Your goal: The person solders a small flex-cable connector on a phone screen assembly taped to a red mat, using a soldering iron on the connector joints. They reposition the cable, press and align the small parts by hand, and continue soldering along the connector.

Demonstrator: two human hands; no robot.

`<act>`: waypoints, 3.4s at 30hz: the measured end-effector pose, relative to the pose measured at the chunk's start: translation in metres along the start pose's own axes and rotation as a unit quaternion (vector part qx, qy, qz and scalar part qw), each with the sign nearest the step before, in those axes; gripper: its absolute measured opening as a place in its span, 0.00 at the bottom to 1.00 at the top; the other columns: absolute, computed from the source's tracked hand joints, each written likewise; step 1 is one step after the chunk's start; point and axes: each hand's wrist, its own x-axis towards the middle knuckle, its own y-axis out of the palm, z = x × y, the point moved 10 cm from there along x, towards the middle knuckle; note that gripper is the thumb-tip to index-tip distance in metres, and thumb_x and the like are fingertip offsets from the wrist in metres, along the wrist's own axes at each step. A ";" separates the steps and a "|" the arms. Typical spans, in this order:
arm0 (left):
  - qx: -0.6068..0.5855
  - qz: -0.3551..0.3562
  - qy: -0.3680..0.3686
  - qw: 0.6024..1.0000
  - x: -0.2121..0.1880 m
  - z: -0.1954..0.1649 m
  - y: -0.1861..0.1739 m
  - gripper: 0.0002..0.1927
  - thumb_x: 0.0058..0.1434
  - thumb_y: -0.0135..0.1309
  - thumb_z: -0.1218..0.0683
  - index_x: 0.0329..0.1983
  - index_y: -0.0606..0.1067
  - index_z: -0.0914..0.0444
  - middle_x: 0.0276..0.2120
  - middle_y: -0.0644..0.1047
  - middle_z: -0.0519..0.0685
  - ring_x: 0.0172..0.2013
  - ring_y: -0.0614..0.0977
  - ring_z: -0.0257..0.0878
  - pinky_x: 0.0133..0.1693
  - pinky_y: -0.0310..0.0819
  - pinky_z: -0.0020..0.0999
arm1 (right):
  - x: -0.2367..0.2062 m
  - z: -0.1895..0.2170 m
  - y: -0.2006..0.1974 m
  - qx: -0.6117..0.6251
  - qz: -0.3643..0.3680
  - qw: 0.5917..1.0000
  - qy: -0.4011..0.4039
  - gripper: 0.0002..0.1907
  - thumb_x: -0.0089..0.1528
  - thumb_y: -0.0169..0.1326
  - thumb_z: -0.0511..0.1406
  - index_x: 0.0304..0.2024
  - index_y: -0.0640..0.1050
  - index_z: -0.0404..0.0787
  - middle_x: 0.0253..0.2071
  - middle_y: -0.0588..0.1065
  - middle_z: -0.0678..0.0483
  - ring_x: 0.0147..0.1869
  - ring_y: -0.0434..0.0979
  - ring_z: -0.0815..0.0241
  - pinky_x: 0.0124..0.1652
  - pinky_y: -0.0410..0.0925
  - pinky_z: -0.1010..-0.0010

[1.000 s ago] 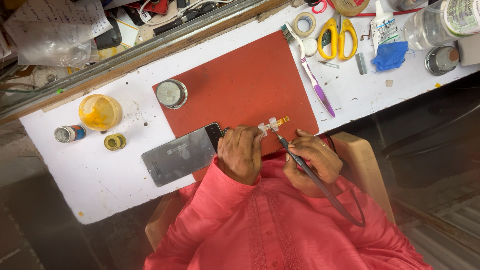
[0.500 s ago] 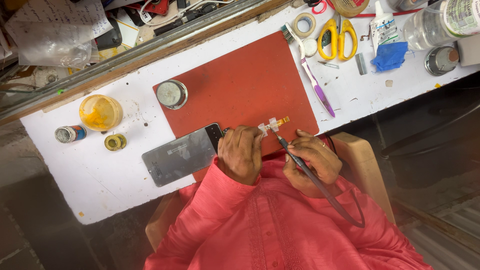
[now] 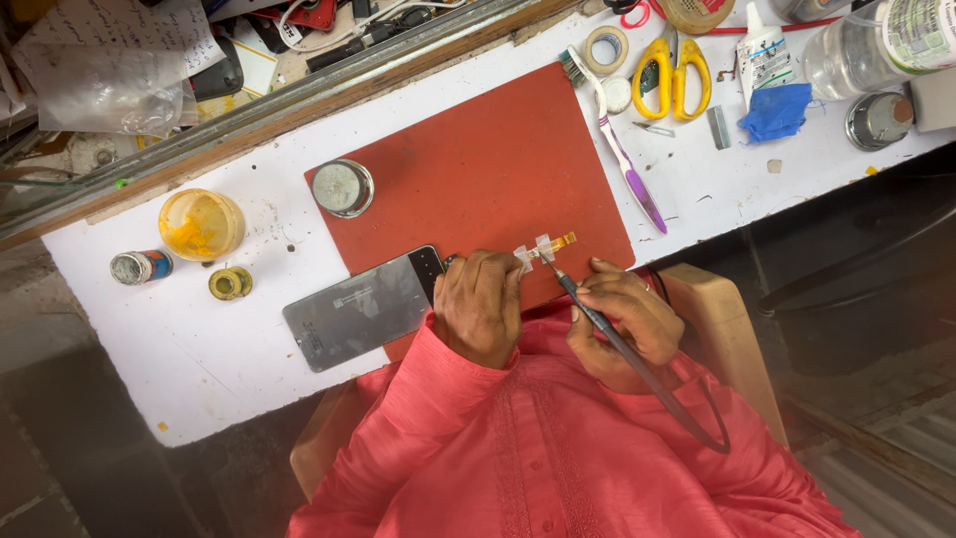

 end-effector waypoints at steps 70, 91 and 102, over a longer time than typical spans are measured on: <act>-0.222 0.020 -0.046 0.974 0.000 0.023 -0.005 0.06 0.64 0.58 0.64 0.39 0.73 0.63 0.32 0.77 0.49 0.32 0.76 0.43 0.37 0.70 0.36 | 0.010 -0.038 0.040 0.245 0.063 0.948 0.192 0.10 0.65 0.58 0.23 0.49 0.77 0.34 0.47 0.77 0.49 0.53 0.77 0.62 0.53 0.72 0.74; -0.090 -0.007 -0.009 0.996 0.004 0.016 -0.001 0.05 0.64 0.56 0.64 0.39 0.72 0.65 0.34 0.77 0.52 0.33 0.76 0.49 0.39 0.70 0.42 | -0.016 -0.060 -0.010 0.324 -0.071 0.929 0.164 0.12 0.71 0.52 0.31 0.56 0.69 0.39 0.48 0.79 0.45 0.52 0.81 0.57 0.60 0.74 0.59; -0.062 0.021 -0.013 0.998 0.007 0.013 -0.001 0.04 0.65 0.55 0.63 0.41 0.72 0.65 0.36 0.78 0.52 0.35 0.77 0.51 0.42 0.70 0.43 | -0.011 -0.045 -0.011 0.181 -0.024 0.979 0.089 0.10 0.65 0.58 0.28 0.48 0.76 0.37 0.42 0.80 0.49 0.52 0.82 0.58 0.61 0.71 0.59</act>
